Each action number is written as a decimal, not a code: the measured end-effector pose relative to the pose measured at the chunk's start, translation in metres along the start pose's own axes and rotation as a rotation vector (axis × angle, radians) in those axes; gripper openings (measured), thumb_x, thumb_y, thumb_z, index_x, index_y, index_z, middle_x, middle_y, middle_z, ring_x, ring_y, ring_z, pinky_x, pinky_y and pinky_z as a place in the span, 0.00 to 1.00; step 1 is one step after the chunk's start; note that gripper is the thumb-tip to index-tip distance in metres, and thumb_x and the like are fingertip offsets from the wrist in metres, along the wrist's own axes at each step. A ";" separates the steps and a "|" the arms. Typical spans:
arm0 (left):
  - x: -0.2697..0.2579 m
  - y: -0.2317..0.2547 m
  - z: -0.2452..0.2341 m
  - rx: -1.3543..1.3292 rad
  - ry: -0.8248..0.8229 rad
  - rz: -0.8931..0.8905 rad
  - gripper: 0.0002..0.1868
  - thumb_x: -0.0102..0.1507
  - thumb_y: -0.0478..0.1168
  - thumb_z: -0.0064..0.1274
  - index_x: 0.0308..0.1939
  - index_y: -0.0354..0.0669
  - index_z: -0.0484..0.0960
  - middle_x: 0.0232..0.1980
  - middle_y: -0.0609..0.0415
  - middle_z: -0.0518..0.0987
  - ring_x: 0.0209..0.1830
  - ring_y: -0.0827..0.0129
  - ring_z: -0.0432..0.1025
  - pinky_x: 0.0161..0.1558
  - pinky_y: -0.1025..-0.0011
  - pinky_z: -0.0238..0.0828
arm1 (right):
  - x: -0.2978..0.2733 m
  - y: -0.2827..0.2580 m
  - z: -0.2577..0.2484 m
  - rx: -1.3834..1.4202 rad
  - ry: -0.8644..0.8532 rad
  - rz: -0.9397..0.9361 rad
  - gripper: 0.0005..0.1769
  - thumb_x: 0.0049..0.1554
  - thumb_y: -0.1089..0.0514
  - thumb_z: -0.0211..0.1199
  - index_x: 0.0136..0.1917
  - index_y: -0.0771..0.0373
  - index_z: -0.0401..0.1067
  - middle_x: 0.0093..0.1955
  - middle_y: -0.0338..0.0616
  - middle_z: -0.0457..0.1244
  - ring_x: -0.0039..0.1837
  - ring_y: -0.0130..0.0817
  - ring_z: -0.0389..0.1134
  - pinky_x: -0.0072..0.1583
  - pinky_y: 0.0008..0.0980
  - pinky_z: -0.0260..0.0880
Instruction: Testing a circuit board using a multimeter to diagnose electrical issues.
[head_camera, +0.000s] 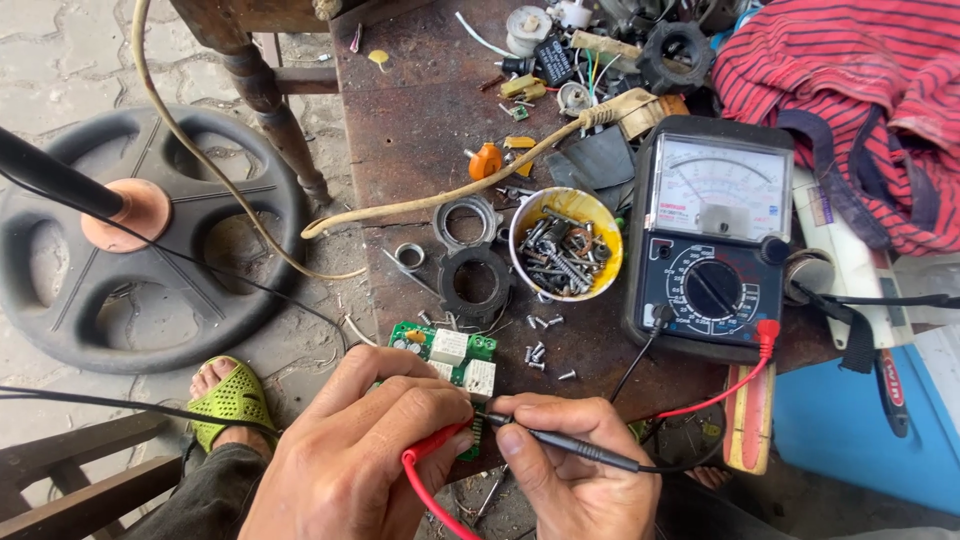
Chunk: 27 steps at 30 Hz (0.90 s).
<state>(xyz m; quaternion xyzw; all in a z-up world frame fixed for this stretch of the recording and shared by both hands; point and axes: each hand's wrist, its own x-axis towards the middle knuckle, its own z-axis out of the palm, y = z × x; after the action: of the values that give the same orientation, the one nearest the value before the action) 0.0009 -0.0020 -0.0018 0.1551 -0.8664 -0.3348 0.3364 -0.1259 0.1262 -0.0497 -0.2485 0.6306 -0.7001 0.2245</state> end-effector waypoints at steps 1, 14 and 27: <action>0.000 0.001 0.001 -0.003 0.003 0.005 0.08 0.68 0.39 0.49 0.42 0.38 0.78 0.38 0.55 0.80 0.43 0.59 0.72 0.50 0.67 0.73 | 0.000 0.002 0.000 -0.003 0.001 -0.005 0.07 0.49 0.68 0.72 0.43 0.70 0.76 0.45 0.61 0.76 0.47 0.41 0.80 0.49 0.28 0.82; -0.001 0.000 0.005 0.042 0.037 -0.055 0.10 0.68 0.44 0.48 0.41 0.43 0.81 0.35 0.60 0.80 0.41 0.66 0.73 0.47 0.74 0.73 | 0.002 0.009 0.002 0.038 0.110 0.042 0.09 0.48 0.65 0.74 0.41 0.71 0.77 0.41 0.62 0.77 0.41 0.44 0.80 0.47 0.33 0.84; 0.001 0.000 0.007 0.088 0.066 -0.030 0.09 0.67 0.43 0.50 0.39 0.45 0.82 0.34 0.63 0.81 0.40 0.68 0.73 0.45 0.77 0.73 | 0.003 0.013 -0.003 0.021 0.035 0.009 0.07 0.49 0.66 0.74 0.41 0.68 0.77 0.42 0.60 0.77 0.43 0.42 0.81 0.47 0.30 0.83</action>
<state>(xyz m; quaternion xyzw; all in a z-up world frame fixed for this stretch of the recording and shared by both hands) -0.0048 0.0010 -0.0050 0.1936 -0.8664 -0.2959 0.3525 -0.1304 0.1255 -0.0630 -0.2311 0.6282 -0.7098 0.2195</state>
